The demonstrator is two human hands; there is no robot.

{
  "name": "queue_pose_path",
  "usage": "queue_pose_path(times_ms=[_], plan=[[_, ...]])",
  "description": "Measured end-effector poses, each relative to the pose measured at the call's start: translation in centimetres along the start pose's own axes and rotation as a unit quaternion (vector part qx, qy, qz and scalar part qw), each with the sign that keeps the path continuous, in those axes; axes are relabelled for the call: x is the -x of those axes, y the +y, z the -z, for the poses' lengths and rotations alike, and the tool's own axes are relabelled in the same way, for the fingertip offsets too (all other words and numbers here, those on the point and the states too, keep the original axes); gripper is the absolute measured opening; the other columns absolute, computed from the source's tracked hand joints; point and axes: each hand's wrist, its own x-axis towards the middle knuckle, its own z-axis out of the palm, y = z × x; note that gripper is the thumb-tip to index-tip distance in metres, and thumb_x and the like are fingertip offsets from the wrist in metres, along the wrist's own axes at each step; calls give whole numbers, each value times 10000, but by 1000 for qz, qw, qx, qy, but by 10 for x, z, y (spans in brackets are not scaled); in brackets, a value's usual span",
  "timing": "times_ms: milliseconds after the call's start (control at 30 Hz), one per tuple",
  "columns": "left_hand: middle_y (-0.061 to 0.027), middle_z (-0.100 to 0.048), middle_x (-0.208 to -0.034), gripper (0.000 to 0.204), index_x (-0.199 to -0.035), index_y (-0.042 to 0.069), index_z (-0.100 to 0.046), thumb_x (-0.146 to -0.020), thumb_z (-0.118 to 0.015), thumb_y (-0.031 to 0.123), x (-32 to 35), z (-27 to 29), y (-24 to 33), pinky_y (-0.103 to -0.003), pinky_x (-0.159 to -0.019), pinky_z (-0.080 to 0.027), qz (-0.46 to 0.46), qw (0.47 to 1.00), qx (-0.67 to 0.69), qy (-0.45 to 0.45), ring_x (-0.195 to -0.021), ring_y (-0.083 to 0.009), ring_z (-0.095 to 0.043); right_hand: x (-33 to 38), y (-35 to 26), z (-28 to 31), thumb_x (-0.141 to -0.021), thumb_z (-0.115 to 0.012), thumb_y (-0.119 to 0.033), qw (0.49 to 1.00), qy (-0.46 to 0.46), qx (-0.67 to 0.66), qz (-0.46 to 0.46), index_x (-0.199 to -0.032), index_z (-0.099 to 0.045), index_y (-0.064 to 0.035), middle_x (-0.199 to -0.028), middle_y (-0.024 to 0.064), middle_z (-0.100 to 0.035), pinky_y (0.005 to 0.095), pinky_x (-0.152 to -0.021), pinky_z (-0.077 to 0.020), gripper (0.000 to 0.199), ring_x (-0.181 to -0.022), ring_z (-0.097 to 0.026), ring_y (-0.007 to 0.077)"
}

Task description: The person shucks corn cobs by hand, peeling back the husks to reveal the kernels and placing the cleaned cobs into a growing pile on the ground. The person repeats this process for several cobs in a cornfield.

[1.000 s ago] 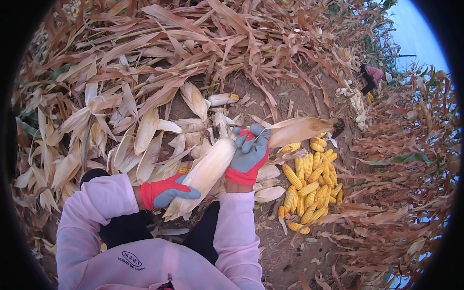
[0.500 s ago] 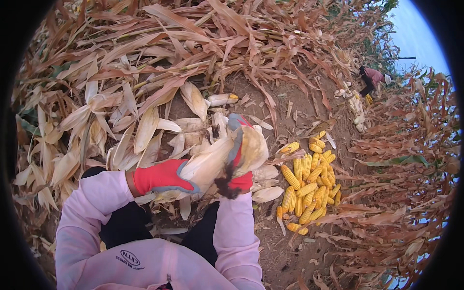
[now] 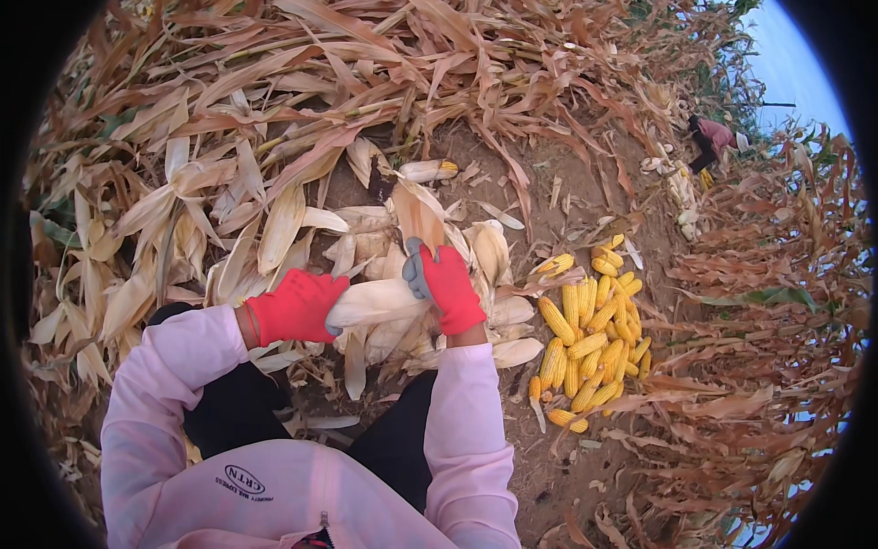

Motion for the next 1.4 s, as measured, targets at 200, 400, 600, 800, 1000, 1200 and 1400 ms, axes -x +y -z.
queue_pose_path(times_ms=[200, 400, 600, 800, 1000, 1200, 1400], plan=[[-133, -572, -1012, 838, -1324, 83, -444, -606, -769, 369, -13, -8, -44, -423, -801, -443, -27, 994, -41, 98, -910, -308, -585, 25, -12, -17, -991, -480, -358, 992, 41, -120, 23, -792, -552, -45, -650, 32, -540, 263, -498, -397, 378, -519, -480, 128], [-147, -594, -993, 851, -1328, 61, -452, -616, -780, 392, -21, 15, -15, -418, -773, -475, -58, 986, 37, 153, -879, -318, -603, 18, 2, 29, -994, -398, -471, 873, -23, -412, 260, -819, -506, -57, -757, 45, -482, 303, -645, -430, 463, -674, -473, 174], [-202, -584, -1202, 920, -1367, 18, -411, -664, -787, 476, -27, 8, 27, -378, -918, -470, -32, 968, 224, 106, -1067, -321, -602, 14, -10, 47, -977, -433, -494, 808, 210, -444, 326, -819, -541, -92, -735, 13, -506, 286, -594, -446, 446, -605, -457, 133], [-185, -573, -1233, 965, -1410, 49, -351, -643, -813, 409, -40, -6, 51, -369, -934, -456, -65, 882, 463, 55, -1113, -299, -581, 6, -4, 54, -979, -443, -319, 691, 45, -635, 344, -734, -385, -172, -628, -72, -325, 238, -492, -306, 292, -505, -284, 67], [-141, -555, -1261, 938, -1421, 40, -341, -673, -814, 353, -63, -10, 48, -336, -962, -427, -35, 843, 536, 26, -1119, -213, -554, -13, 7, 62, -983, -429, -465, 678, -37, -619, 394, -906, -526, -91, -774, -28, -489, 327, -668, -490, 394, -628, -467, 92], [-139, -578, -1189, 806, -1354, 10, -405, -751, -711, 448, -64, 24, 47, -321, -913, -448, 44, 779, 623, -62, -1071, -198, -558, 0, -27, 16, -973, -291, -595, 857, 308, -217, 352, -1096, -564, 42, -1014, 181, -629, 378, -836, -515, 704, -894, -637, 277], [-184, -569, -1214, 734, -1340, -3, -407, -818, -641, 456, -77, -17, 31, -346, -906, -449, 13, 839, 541, 53, -1087, -245, -571, -9, -33, -6, -972, -233, -618, 854, 376, -196, 301, -1071, -545, 57, -987, 169, -621, 334, -803, -516, 750, -852, -626, 234]])
